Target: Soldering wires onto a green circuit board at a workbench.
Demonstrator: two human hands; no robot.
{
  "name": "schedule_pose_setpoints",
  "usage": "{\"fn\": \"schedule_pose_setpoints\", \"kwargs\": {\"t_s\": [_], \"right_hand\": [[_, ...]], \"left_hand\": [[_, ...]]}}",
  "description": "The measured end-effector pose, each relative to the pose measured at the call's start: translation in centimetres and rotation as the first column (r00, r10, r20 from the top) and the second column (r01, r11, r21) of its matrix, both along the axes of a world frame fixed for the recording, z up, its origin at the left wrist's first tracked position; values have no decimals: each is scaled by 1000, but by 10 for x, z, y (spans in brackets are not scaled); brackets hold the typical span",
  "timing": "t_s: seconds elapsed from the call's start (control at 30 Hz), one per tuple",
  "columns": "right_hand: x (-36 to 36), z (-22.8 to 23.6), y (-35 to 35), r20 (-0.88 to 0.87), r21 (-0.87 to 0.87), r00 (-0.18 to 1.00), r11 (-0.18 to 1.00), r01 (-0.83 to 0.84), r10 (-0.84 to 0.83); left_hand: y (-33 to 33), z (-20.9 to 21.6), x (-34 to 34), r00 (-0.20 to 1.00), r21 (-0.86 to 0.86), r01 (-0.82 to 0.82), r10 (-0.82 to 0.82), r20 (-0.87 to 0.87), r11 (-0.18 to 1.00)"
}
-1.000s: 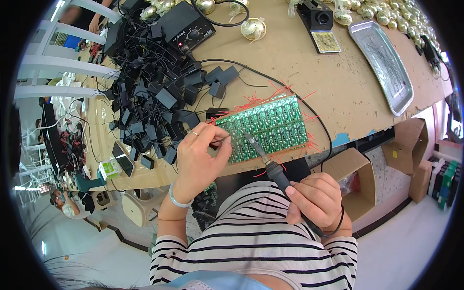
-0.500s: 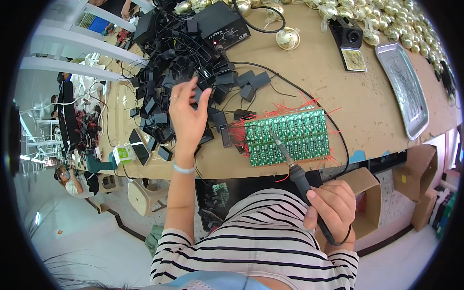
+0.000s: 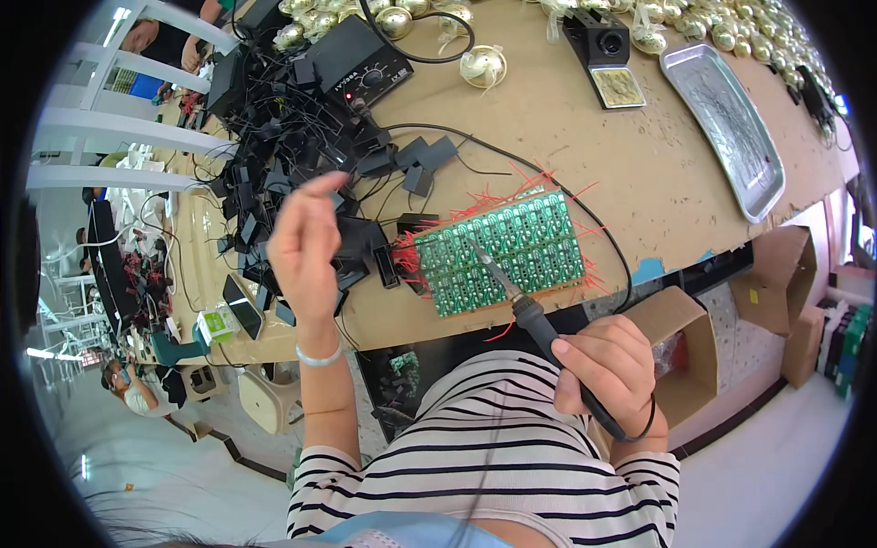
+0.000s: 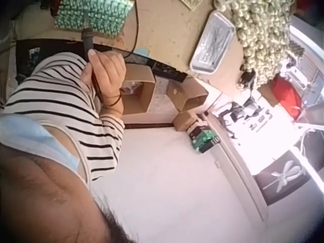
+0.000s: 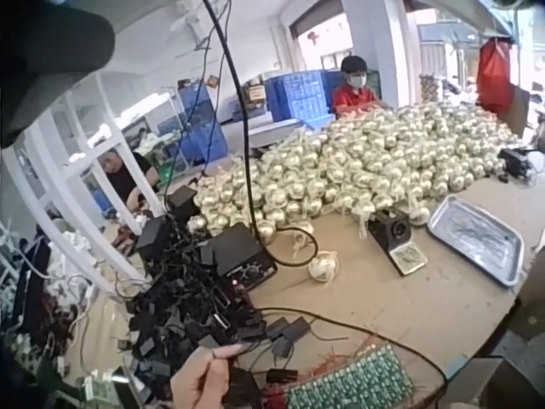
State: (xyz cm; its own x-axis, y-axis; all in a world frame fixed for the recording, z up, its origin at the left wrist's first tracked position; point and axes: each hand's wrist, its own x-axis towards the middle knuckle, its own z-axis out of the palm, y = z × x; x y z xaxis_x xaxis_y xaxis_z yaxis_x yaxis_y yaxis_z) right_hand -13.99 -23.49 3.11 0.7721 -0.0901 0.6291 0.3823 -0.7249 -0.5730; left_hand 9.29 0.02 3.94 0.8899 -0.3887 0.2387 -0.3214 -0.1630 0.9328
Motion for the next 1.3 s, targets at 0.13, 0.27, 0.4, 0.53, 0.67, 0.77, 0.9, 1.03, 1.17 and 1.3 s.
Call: {"fn": "schedule_pose_setpoints", "kwargs": {"t_s": [0.13,0.27,0.4,0.53,0.67,0.77,0.9,1.03,1.17,1.3], "right_hand": [[10,-9,1,31,38,999,999,-25,24],[16,-14,4,31,44,999,999,-29,28],[20,-20,4,28,32,999,999,-35,34],[22,-23,6,12,-3,999,999,-37,37],[24,-22,7,8,-31,998,998,-56,56],[24,-16,8,6,-80,998,995,-59,60],[28,-15,8,20,-107,997,992,-66,69],[31,-12,9,33,-138,997,988,-70,75],[27,-10,6,25,-124,997,990,-73,77],[14,-1,2,7,-24,1000,1000,-18,18]], "left_hand": [[-14,7,-24,939,366,183,-272,208,912],[-17,-5,-27,893,475,213,-368,261,854],[-24,-10,-27,875,501,208,-389,289,840],[-31,-12,-25,879,482,195,-370,301,854],[-34,-12,-26,892,515,183,-362,272,837],[-39,-7,-29,905,554,162,-346,247,817],[-42,-8,-31,914,577,158,-340,222,801],[-44,-9,-34,913,599,104,-315,258,794],[-46,-8,-34,906,625,89,-323,272,776],[-43,-9,-35,906,613,105,-329,266,783]]}}
